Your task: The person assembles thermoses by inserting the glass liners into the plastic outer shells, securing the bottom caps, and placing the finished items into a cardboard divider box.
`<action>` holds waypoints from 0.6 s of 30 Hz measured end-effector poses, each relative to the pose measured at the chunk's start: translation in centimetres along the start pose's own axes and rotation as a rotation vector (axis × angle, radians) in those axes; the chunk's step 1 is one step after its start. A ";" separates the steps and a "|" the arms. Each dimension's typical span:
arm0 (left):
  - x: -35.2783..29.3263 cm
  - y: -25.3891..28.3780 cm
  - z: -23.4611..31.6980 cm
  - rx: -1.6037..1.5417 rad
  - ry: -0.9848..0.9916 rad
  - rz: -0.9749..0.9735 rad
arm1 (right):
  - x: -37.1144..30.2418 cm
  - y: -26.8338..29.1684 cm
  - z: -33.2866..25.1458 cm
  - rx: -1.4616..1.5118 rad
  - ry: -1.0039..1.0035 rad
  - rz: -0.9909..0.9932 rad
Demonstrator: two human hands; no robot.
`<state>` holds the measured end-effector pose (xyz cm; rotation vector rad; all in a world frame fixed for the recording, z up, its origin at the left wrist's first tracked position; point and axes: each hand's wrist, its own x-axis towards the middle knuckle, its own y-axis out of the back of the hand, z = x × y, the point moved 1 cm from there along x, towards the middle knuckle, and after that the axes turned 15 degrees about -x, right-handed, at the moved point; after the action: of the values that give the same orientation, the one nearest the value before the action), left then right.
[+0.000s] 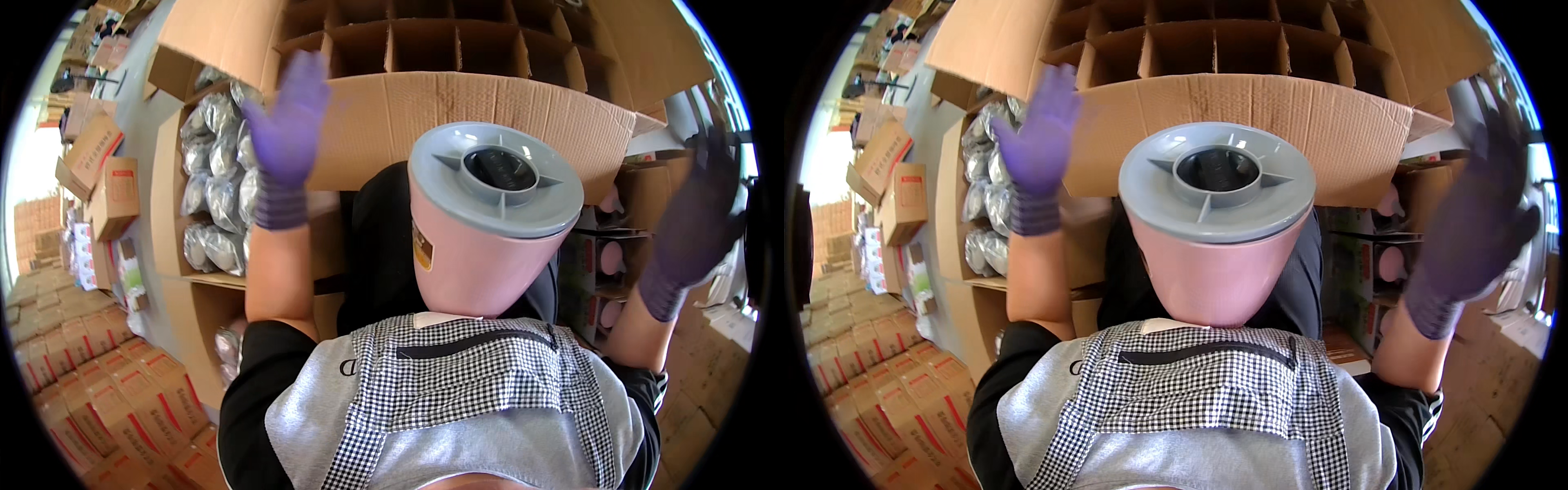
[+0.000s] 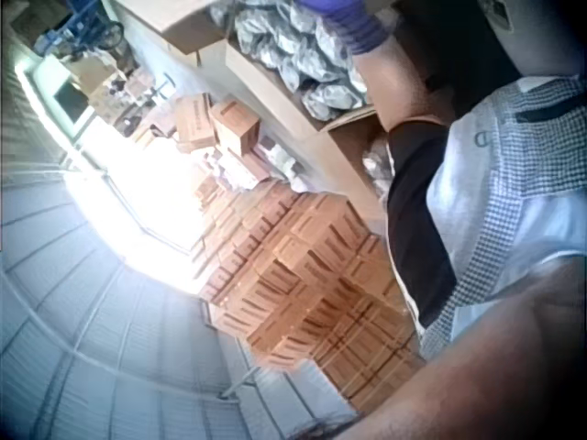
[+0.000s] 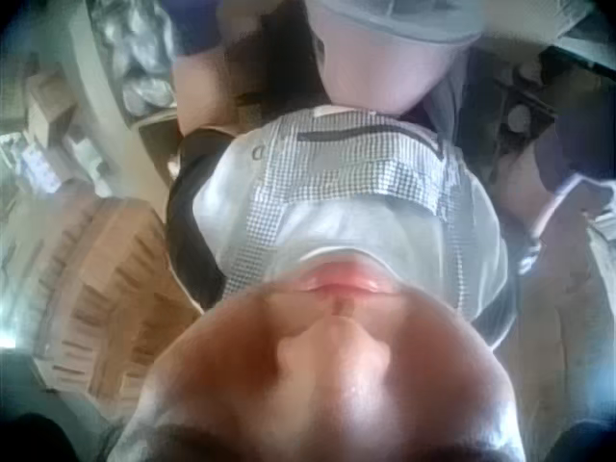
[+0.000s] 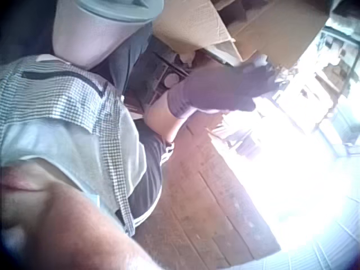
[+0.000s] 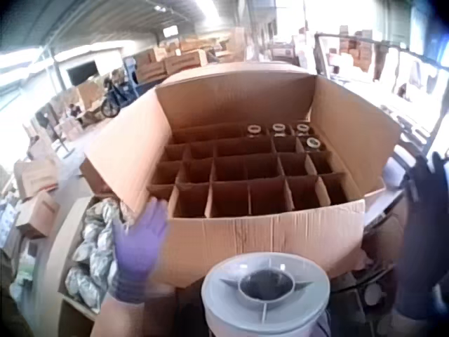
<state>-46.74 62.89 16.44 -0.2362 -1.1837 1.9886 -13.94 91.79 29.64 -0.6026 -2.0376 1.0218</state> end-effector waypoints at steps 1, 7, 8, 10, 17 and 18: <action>0.8 -0.3 0.8 0.047 -0.065 0.044 | -0.1 -1.2 -0.9 -0.160 0.044 -0.048; 0.5 -9.6 -10.9 -0.285 0.587 -0.174 | -3.0 -2.3 7.6 -1.873 0.064 -0.621; 0.6 -9.4 -10.9 -0.289 0.517 -0.232 | -3.1 -2.3 7.6 -1.905 0.077 -0.633; 0.3 -7.3 -9.5 -0.253 0.389 -0.330 | -3.1 -2.9 7.1 -1.901 0.164 -0.590; 0.6 -6.5 -6.7 0.180 -0.009 -0.276 | -4.3 -7.0 7.4 -1.943 0.320 -0.371; 0.2 -6.7 -6.9 0.293 0.039 -0.325 | -4.4 -5.9 8.1 -2.019 0.296 -0.501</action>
<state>-39.71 69.23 18.14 0.0632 -0.8315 1.8290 -18.18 81.74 29.46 -0.9064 -2.0790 -1.6295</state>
